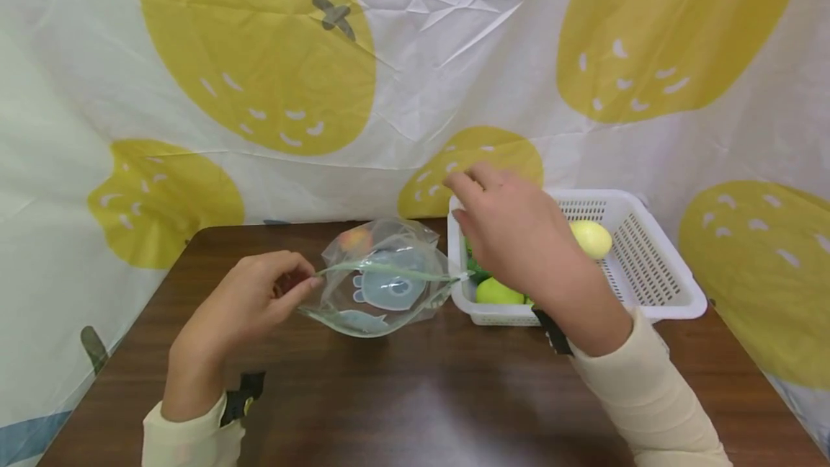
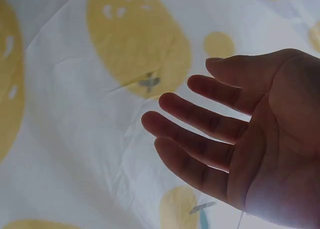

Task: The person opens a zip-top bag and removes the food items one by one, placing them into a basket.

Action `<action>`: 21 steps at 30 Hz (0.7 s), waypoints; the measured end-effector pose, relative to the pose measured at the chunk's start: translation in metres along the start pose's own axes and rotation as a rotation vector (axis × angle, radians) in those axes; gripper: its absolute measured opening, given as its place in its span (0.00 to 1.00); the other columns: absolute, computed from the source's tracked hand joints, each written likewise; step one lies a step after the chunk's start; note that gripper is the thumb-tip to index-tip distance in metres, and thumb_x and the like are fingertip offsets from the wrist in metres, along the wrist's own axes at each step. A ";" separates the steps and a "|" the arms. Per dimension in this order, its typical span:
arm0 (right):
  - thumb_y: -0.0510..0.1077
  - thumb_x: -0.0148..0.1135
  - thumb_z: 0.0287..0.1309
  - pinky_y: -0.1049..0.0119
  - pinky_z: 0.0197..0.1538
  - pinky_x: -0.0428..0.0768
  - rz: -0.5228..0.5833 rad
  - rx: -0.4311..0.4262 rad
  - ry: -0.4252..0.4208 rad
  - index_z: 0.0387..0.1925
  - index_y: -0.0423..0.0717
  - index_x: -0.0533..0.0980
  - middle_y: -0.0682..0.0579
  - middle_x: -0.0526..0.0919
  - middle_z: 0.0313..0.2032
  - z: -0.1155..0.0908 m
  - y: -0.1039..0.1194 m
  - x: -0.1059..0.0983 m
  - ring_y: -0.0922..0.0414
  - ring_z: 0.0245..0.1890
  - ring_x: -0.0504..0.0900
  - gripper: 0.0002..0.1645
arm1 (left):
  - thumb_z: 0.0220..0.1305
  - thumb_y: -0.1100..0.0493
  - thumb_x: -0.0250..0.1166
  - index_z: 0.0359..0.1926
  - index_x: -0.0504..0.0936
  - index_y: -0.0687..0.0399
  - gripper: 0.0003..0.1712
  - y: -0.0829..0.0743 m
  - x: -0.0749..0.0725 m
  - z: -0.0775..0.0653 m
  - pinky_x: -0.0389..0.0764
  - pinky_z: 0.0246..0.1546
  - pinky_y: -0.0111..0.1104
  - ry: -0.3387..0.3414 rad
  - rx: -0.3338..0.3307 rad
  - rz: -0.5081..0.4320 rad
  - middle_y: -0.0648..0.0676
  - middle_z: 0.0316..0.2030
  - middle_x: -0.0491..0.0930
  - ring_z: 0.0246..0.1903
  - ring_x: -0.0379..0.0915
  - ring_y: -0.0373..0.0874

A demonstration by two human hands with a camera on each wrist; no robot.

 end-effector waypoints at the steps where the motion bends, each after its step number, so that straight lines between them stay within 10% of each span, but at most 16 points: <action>1: 0.40 0.65 0.64 0.50 0.40 0.82 0.013 -0.034 -0.035 0.61 0.44 0.75 0.45 0.81 0.51 -0.003 0.008 -0.002 0.46 0.41 0.84 0.24 | 0.64 0.61 0.70 0.33 0.84 0.52 0.03 0.000 0.000 0.000 0.78 0.29 0.30 -0.001 0.001 0.001 0.44 0.26 0.80 0.26 0.73 0.34; 8: 0.42 0.70 0.61 0.54 0.53 0.82 0.161 -0.142 -0.118 0.57 0.44 0.77 0.49 0.82 0.51 -0.025 0.050 0.008 0.50 0.50 0.84 0.23 | 0.64 0.61 0.69 0.33 0.84 0.51 0.03 0.001 0.001 0.000 0.78 0.29 0.29 0.000 0.001 0.003 0.44 0.27 0.80 0.26 0.74 0.34; 21: 0.45 0.67 0.65 0.64 0.40 0.82 0.198 -0.196 -0.062 0.52 0.48 0.79 0.55 0.82 0.42 -0.012 0.089 0.057 0.59 0.36 0.81 0.15 | 0.64 0.61 0.70 0.33 0.84 0.52 0.03 -0.001 0.004 0.000 0.79 0.28 0.29 -0.017 0.014 0.002 0.45 0.27 0.80 0.25 0.75 0.35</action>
Point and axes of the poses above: each hand's wrist, its own z-axis towards the middle knuckle, its own x-axis out of the palm, y = z × x, the point moved 6 cm from there along z, towards the middle knuckle
